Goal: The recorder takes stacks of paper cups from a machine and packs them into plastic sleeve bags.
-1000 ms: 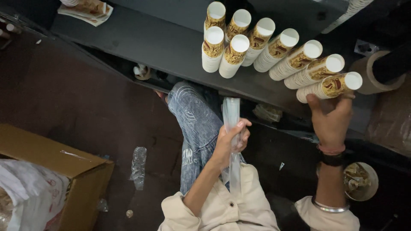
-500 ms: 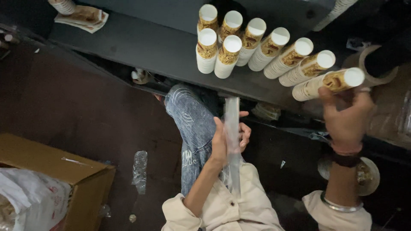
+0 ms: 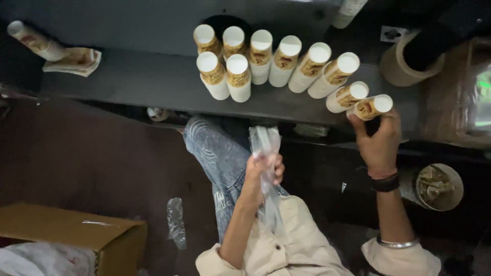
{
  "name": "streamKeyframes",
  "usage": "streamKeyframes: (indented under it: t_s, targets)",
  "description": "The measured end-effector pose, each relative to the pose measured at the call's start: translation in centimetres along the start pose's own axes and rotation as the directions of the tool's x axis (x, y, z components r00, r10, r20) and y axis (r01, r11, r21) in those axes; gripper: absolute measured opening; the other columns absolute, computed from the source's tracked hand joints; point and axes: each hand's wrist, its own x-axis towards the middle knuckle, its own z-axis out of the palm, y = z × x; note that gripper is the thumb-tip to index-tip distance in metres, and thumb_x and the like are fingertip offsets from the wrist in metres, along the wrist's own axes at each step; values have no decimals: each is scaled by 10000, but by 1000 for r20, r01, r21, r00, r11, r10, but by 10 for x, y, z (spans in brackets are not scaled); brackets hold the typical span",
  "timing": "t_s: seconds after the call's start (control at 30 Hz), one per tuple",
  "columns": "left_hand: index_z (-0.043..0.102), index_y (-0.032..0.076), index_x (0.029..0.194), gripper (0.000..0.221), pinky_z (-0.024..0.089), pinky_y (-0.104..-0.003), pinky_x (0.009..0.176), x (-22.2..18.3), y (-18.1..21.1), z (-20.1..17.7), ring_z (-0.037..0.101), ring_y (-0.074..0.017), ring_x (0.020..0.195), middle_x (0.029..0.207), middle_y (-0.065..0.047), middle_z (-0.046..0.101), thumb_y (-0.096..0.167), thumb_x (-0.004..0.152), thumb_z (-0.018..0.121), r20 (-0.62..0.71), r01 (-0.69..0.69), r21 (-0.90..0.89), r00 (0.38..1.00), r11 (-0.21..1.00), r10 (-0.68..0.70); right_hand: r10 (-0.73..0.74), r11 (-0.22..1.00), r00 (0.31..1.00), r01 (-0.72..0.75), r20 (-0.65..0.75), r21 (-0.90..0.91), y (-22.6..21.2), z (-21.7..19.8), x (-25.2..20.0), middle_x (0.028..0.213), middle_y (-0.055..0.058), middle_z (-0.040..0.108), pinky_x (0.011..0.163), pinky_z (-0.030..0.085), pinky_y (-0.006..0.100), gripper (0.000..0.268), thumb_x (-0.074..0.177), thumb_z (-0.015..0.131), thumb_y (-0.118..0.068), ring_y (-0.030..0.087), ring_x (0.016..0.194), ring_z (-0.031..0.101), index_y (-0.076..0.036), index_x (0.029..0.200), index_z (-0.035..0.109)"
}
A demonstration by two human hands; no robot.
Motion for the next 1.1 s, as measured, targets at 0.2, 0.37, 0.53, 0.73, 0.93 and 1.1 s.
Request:
streamKeyframes:
  t_s: [0.2, 0.37, 0.53, 0.73, 0.93, 1.1]
  targets:
    - [585, 34, 1005, 213, 387, -236, 387, 14, -20, -20, 500, -102, 494, 788, -58, 615, 195, 953, 714, -50, 11, 264, 999, 964, 2, -19, 999, 1000, 19, 12, 49, -11, -2, 3, 1250, 191, 629, 982, 521, 464, 509, 979, 835, -351, 350, 1157, 647, 20, 1250, 615]
    - [589, 28, 1095, 313, 348, -203, 424, 4, -11, 4, 476, -49, 507, 749, -8, 590, 297, 984, 705, -173, 15, 331, 984, 944, 45, -165, 984, 985, 168, -56, 52, -14, -2, 5, 1422, 248, 590, 1114, 500, 485, 700, 995, 855, -329, 385, 1333, 598, 74, 1439, 494]
    - [608, 29, 1251, 458, 352, -178, 464, -2, -5, 13, 454, -15, 554, 759, 40, 542, 392, 982, 687, -159, -52, 349, 981, 936, 113, -102, 995, 994, 102, 28, 17, -12, -9, 11, 1338, 218, 638, 1055, 540, 455, 684, 980, 859, -294, 343, 1249, 658, 21, 1475, 507]
    - [546, 73, 1331, 506, 349, -184, 470, -4, 0, 14, 440, -14, 552, 784, 54, 540, 325, 936, 738, -12, -117, 284, 992, 952, 125, -112, 944, 992, 124, -54, 305, -45, -47, 30, 1363, 163, 631, 1081, 576, 388, 512, 1082, 793, -283, 253, 1271, 666, -14, 1425, 525]
    - [614, 51, 1183, 374, 401, -212, 472, 0, -12, 6, 514, -43, 566, 750, 22, 586, 297, 940, 756, -61, -110, 350, 988, 930, 139, -154, 964, 987, 160, -42, 214, -58, -20, 32, 1301, 187, 682, 1065, 573, 413, 541, 1032, 841, -300, 283, 1221, 692, 19, 1356, 547]
    - [631, 57, 1048, 289, 359, -210, 442, -7, 0, 18, 469, -51, 500, 715, -1, 588, 305, 952, 744, -53, -117, 191, 990, 975, 129, -178, 981, 984, 178, -5, 83, -72, 36, 2, 1227, 235, 681, 992, 546, 461, 593, 995, 878, -294, 364, 1191, 678, 85, 1319, 557]
